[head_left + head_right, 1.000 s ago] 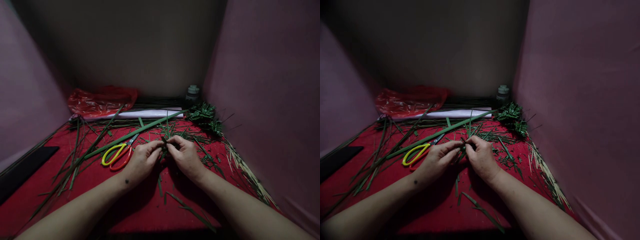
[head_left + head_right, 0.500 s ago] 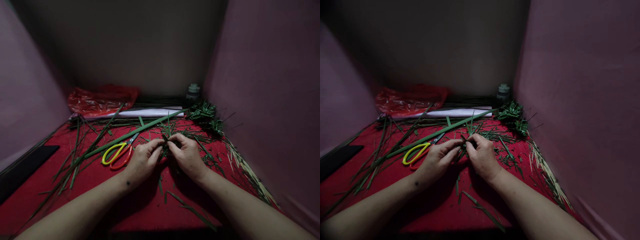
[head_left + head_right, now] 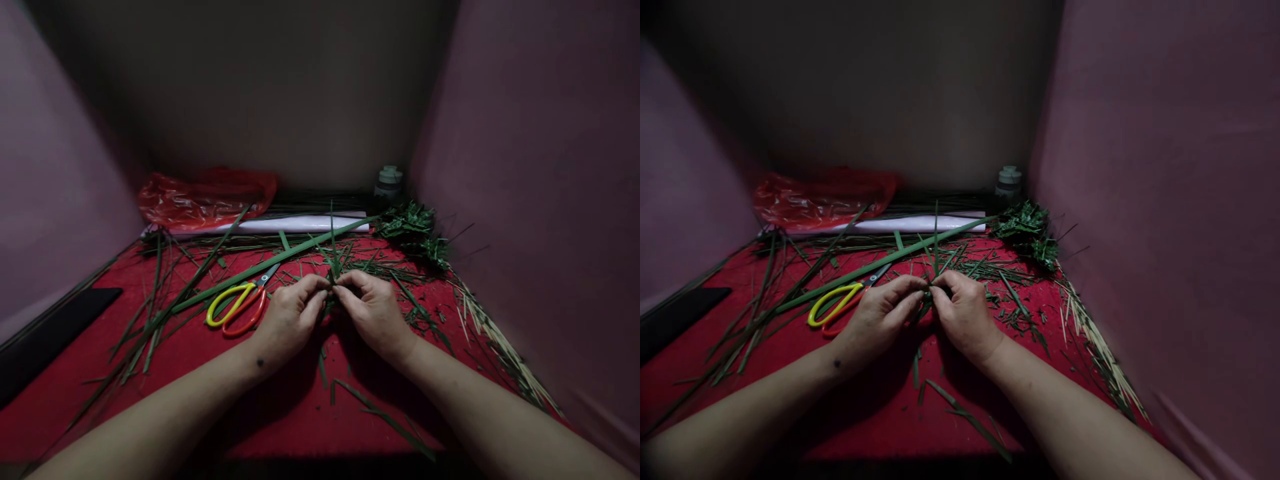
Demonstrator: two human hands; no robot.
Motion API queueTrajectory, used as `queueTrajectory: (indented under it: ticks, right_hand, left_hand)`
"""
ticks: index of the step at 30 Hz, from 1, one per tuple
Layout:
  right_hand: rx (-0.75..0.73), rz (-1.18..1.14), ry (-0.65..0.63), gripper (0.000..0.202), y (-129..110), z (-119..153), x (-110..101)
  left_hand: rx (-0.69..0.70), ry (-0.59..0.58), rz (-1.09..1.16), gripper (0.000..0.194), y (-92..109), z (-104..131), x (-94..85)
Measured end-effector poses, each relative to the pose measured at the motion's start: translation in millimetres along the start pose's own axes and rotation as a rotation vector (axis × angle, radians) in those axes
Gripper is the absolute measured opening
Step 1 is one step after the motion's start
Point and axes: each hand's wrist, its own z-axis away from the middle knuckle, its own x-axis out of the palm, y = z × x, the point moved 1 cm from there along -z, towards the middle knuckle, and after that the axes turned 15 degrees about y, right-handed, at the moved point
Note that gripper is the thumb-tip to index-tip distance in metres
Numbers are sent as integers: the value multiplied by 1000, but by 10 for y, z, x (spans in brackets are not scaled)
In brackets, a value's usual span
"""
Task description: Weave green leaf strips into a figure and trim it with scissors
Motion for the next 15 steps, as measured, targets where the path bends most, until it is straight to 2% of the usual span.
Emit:
queueTrajectory:
  ticks: [9, 15]
  right_hand:
    - [198, -45, -34, 14, -22, -53, -29]
    - [225, -40, -2, 15, -9, -59, -33]
  left_hand:
    - [-79, 1, 101, 21, -2, -36, -26]
    - [-115, -3, 124, 24, 6, -41, -33]
